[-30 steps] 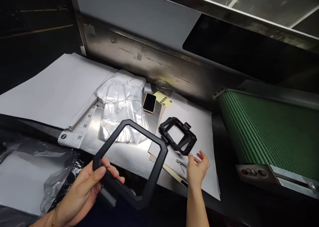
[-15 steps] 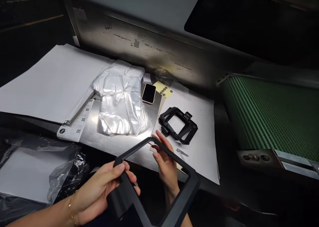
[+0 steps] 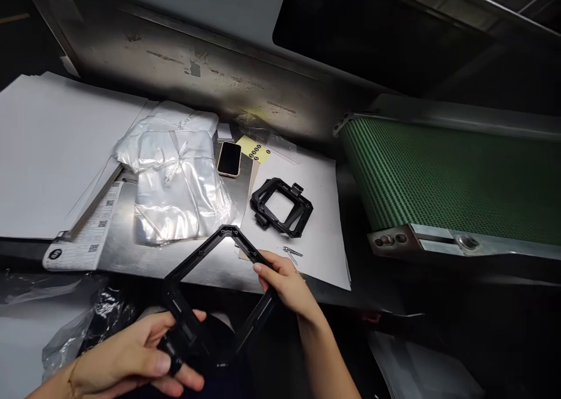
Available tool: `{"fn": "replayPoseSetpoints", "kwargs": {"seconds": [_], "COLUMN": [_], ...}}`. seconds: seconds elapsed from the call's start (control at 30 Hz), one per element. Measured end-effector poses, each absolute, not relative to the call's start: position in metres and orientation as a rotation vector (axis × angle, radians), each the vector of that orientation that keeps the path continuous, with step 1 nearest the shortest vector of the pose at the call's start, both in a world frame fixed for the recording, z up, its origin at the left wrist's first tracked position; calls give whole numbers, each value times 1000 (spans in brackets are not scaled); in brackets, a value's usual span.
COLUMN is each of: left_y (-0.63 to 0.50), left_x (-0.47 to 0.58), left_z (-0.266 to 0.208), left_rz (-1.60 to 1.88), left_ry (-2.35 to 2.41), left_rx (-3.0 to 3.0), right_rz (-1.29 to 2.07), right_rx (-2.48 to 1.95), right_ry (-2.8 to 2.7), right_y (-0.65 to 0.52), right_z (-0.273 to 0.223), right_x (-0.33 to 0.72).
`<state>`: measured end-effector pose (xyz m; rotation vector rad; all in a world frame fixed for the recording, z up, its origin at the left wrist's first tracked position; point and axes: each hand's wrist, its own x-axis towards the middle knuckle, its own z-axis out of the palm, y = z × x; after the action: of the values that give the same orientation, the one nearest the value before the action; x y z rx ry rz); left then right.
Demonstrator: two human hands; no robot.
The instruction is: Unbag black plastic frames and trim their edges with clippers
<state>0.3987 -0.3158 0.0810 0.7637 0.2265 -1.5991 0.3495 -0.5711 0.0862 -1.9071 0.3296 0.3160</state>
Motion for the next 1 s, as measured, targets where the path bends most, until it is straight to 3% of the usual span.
{"fn": "replayPoseSetpoints", "kwargs": {"seconds": [0.1, 0.3, 0.6, 0.77, 0.93, 1.0], "left_y": [-322, -329, -323, -324, -331, -334], "left_x": [395, 390, 383, 383, 382, 381], "left_z": [85, 99, 99, 101, 110, 113], "left_rz": [-1639, -1373, -1303, -1301, -1297, -1318], "left_ry": [181, 245, 189, 168, 111, 108], "left_rx": [824, 854, 908, 1004, 1118, 1148], "right_rz": [276, -159, -208, -341, -351, -349], "right_rx": [-1959, -2310, -2559, -2504, -2424, -2473], "right_ry": [408, 935, 885, 815, 597, 198], "right_y": [-578, -637, -672, -652, -598, -578], "right_z": [71, 16, -28, 6, 96, 129], "right_x": [348, 315, 281, 285, 291, 296]}}
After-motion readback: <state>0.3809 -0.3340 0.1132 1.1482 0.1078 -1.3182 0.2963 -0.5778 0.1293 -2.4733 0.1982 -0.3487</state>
